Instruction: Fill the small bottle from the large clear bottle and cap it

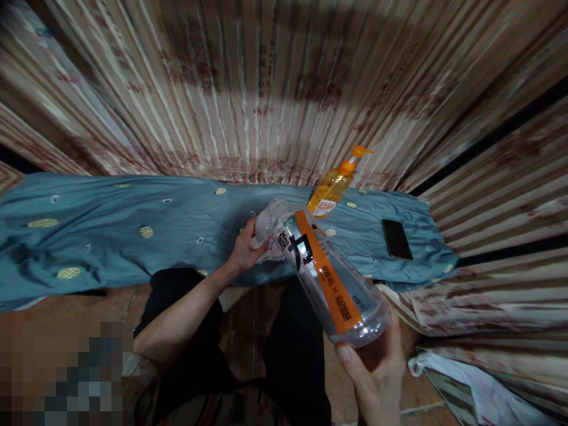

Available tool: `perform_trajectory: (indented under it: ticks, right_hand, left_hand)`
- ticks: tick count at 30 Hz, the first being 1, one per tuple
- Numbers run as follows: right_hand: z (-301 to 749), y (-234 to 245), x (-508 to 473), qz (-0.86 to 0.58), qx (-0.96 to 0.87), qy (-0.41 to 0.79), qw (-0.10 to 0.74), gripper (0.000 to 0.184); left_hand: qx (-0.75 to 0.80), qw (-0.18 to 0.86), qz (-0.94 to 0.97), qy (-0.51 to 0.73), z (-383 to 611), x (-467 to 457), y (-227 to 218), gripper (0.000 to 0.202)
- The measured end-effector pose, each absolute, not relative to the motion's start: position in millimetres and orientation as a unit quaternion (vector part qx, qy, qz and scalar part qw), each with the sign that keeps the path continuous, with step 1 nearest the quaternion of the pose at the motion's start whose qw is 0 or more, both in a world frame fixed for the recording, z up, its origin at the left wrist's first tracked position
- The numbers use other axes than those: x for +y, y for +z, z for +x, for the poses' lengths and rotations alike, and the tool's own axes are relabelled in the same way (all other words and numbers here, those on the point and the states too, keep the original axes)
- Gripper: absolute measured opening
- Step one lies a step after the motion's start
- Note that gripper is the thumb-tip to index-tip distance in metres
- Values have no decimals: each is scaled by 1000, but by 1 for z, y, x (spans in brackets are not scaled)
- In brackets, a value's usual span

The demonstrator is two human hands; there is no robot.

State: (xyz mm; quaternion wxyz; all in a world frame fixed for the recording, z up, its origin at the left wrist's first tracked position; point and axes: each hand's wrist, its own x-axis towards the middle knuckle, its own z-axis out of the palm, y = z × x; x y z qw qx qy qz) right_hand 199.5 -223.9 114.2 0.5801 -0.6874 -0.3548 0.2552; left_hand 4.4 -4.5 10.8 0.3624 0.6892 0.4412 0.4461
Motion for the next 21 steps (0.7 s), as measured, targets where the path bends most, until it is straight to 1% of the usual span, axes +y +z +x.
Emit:
perform_trajectory:
  ticks: [6,12,21]
  right_hand:
    - [202,112,-225,-675,-371,263,581,83]
    - [201,113,-223,-676,-367,252,587,86]
    - [197,118,-222,-679,-362,255,586,88]
  left_hand:
    - [438,362,689,449,4,-5,10,61]
    - [438,360,689,452,4,-4,6,62]
    - [429,364,691,453,4,-5,10,61]
